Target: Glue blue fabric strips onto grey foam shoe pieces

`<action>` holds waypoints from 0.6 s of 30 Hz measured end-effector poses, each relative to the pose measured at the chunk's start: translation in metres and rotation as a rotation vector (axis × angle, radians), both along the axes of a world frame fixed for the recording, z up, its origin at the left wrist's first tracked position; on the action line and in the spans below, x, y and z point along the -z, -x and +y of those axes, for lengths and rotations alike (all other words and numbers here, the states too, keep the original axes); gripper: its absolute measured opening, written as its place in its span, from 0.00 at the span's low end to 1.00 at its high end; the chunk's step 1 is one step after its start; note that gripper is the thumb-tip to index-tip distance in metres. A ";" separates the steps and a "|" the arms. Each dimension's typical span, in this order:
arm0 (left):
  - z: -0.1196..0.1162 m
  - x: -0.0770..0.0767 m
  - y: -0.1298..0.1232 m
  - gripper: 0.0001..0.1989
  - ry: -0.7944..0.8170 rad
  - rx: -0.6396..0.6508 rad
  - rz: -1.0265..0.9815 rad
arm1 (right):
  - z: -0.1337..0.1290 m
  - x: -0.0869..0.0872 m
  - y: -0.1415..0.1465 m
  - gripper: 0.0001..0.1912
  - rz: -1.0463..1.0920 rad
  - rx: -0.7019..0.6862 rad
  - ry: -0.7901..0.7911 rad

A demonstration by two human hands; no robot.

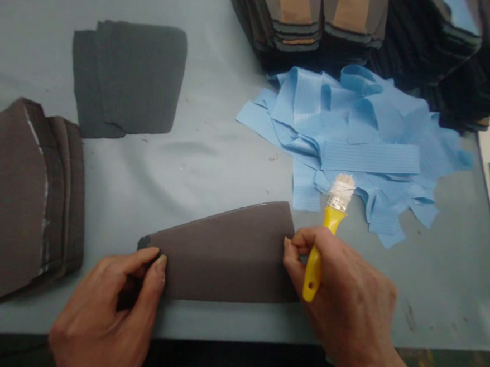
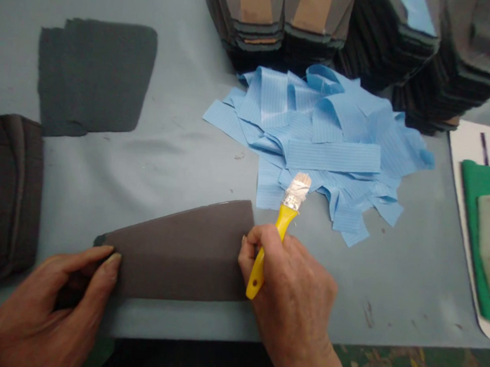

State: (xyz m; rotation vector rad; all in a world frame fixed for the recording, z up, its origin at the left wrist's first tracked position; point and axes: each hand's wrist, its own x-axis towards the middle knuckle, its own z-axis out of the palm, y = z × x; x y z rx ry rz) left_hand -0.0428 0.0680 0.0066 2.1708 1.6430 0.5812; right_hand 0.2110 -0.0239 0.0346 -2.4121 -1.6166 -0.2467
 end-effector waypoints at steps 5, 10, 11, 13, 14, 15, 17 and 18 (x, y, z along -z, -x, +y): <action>0.002 -0.006 -0.007 0.09 -0.060 0.059 0.011 | 0.003 -0.005 0.000 0.11 -0.145 -0.074 -0.037; 0.004 -0.002 -0.008 0.09 -0.136 0.101 -0.001 | 0.001 0.003 -0.001 0.08 -0.067 -0.268 -0.099; 0.004 -0.001 -0.009 0.09 -0.144 0.098 -0.001 | 0.000 0.005 -0.002 0.08 -0.038 -0.302 -0.105; 0.004 -0.001 -0.009 0.08 -0.155 0.098 0.009 | -0.001 0.010 -0.004 0.08 -0.015 -0.337 -0.108; 0.004 -0.001 -0.009 0.08 -0.161 0.102 0.014 | -0.002 0.012 -0.005 0.08 -0.023 -0.343 -0.112; 0.004 -0.001 -0.009 0.08 -0.170 0.106 0.016 | -0.002 0.014 -0.006 0.08 -0.037 -0.349 -0.120; 0.004 -0.001 -0.008 0.09 -0.194 0.111 0.017 | -0.002 0.017 -0.007 0.07 -0.072 -0.360 -0.145; 0.004 -0.001 -0.008 0.09 -0.203 0.113 0.016 | -0.002 0.018 -0.008 0.07 -0.088 -0.367 -0.158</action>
